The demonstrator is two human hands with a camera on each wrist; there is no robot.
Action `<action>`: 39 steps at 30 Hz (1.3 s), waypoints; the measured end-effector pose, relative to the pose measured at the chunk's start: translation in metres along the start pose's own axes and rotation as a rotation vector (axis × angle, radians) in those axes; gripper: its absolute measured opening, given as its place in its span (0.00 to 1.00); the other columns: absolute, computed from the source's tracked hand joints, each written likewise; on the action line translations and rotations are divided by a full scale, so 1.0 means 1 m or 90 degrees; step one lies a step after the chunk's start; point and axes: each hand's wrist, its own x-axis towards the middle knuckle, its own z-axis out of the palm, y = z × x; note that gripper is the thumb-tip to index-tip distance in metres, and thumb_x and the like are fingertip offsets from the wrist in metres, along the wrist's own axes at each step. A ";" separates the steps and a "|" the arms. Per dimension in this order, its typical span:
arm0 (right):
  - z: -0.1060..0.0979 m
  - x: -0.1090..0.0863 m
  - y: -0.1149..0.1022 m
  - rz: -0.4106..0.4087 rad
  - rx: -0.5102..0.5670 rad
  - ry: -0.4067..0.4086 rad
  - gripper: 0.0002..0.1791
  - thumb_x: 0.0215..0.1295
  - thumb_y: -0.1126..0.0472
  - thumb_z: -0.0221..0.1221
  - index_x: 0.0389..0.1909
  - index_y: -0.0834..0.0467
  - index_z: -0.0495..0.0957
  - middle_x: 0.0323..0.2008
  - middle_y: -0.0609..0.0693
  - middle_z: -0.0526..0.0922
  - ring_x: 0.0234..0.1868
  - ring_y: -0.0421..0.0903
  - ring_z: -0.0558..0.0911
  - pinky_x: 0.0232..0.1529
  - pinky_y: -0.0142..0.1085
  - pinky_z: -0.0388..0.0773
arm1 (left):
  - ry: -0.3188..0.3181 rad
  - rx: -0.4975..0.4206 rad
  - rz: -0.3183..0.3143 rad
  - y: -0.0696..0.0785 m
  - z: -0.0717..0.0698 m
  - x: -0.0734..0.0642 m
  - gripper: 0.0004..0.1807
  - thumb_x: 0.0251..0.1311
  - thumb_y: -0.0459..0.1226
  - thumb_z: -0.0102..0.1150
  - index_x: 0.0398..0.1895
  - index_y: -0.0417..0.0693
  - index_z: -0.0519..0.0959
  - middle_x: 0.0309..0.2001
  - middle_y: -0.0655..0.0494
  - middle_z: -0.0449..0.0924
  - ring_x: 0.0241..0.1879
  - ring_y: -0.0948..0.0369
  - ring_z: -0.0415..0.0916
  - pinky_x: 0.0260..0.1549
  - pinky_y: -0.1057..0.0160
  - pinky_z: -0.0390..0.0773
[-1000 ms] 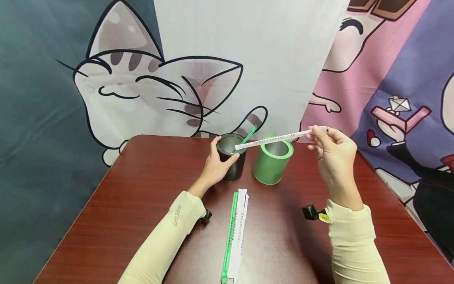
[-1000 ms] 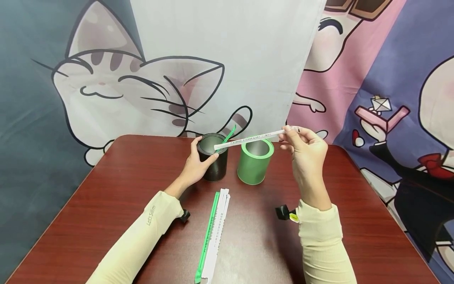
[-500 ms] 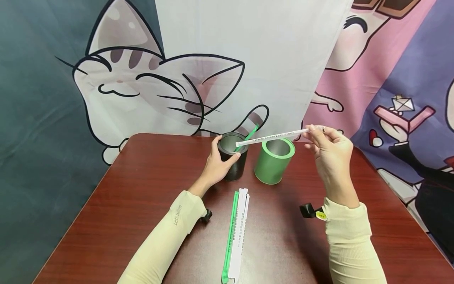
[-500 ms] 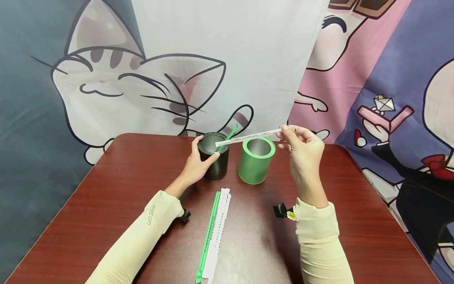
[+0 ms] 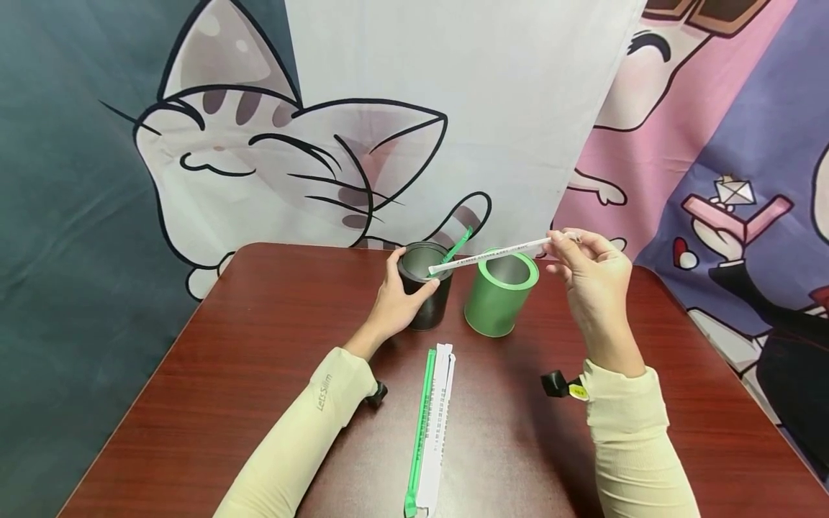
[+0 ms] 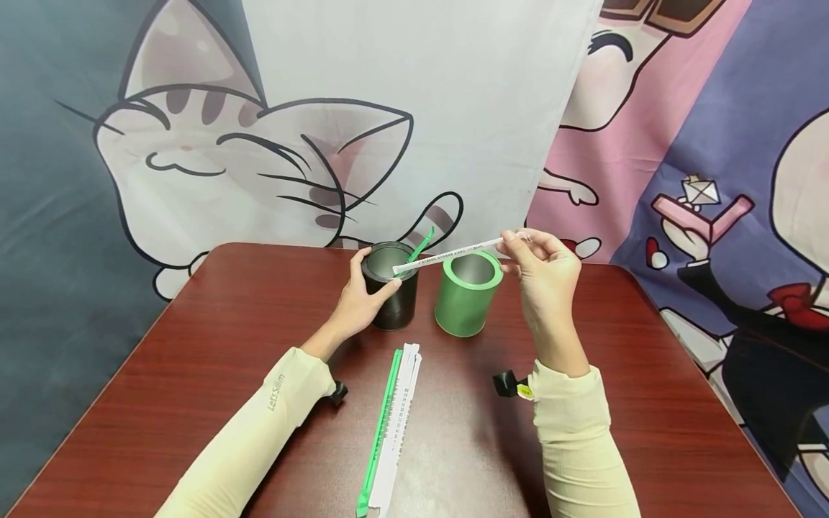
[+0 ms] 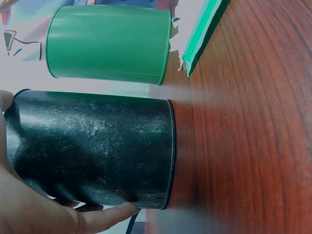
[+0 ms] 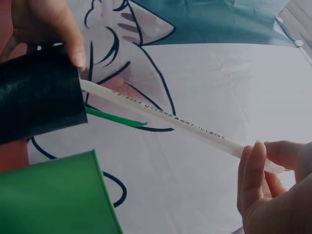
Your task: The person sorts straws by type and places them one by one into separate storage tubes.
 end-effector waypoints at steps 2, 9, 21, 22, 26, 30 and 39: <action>0.001 0.000 0.002 0.000 -0.013 0.002 0.09 0.47 0.77 0.65 0.31 0.71 0.77 0.27 0.58 0.82 0.23 0.47 0.82 0.20 0.32 0.76 | 0.000 0.001 0.001 -0.001 0.000 0.000 0.47 0.47 0.65 0.57 0.67 0.72 0.45 0.60 0.56 0.62 0.56 0.56 0.64 0.52 0.49 0.64; 0.001 -0.002 0.006 0.009 -0.034 0.002 0.09 0.47 0.76 0.66 0.31 0.70 0.78 0.25 0.57 0.83 0.25 0.46 0.83 0.20 0.32 0.76 | -0.004 -0.003 0.002 0.001 0.000 0.001 0.47 0.47 0.65 0.57 0.68 0.71 0.45 0.61 0.57 0.61 0.56 0.56 0.64 0.52 0.48 0.64; 0.003 -0.002 0.016 0.029 -0.075 -0.013 0.09 0.47 0.77 0.65 0.32 0.69 0.80 0.31 0.57 0.84 0.29 0.45 0.83 0.23 0.31 0.76 | 0.002 -0.006 -0.003 0.002 -0.002 -0.002 0.47 0.47 0.64 0.58 0.68 0.70 0.46 0.59 0.55 0.64 0.56 0.55 0.64 0.52 0.48 0.64; 0.003 -0.002 0.017 0.032 -0.079 -0.012 0.09 0.47 0.77 0.65 0.32 0.69 0.80 0.31 0.57 0.84 0.29 0.45 0.83 0.23 0.31 0.76 | 0.002 -0.005 -0.002 0.002 -0.001 -0.002 0.47 0.47 0.65 0.58 0.68 0.70 0.45 0.59 0.55 0.63 0.57 0.55 0.64 0.52 0.48 0.64; 0.002 -0.002 0.020 0.037 -0.089 -0.015 0.10 0.47 0.76 0.65 0.32 0.69 0.80 0.31 0.57 0.84 0.28 0.45 0.82 0.23 0.32 0.77 | 0.007 -0.004 0.003 0.001 0.000 -0.002 0.47 0.47 0.65 0.57 0.68 0.71 0.46 0.60 0.56 0.63 0.57 0.56 0.63 0.53 0.48 0.63; 0.001 -0.003 0.022 0.033 -0.090 -0.018 0.09 0.47 0.77 0.65 0.32 0.69 0.80 0.31 0.58 0.84 0.28 0.45 0.82 0.22 0.32 0.77 | 0.005 -0.001 0.006 0.001 0.001 -0.002 0.48 0.47 0.65 0.57 0.68 0.68 0.46 0.60 0.55 0.63 0.57 0.56 0.64 0.53 0.49 0.63; 0.002 -0.004 0.029 0.034 -0.093 -0.038 0.09 0.48 0.77 0.64 0.33 0.69 0.80 0.31 0.57 0.84 0.30 0.44 0.82 0.22 0.32 0.77 | 0.006 -0.002 0.008 0.000 0.002 -0.003 0.48 0.47 0.64 0.58 0.68 0.68 0.46 0.59 0.55 0.64 0.56 0.55 0.65 0.52 0.49 0.64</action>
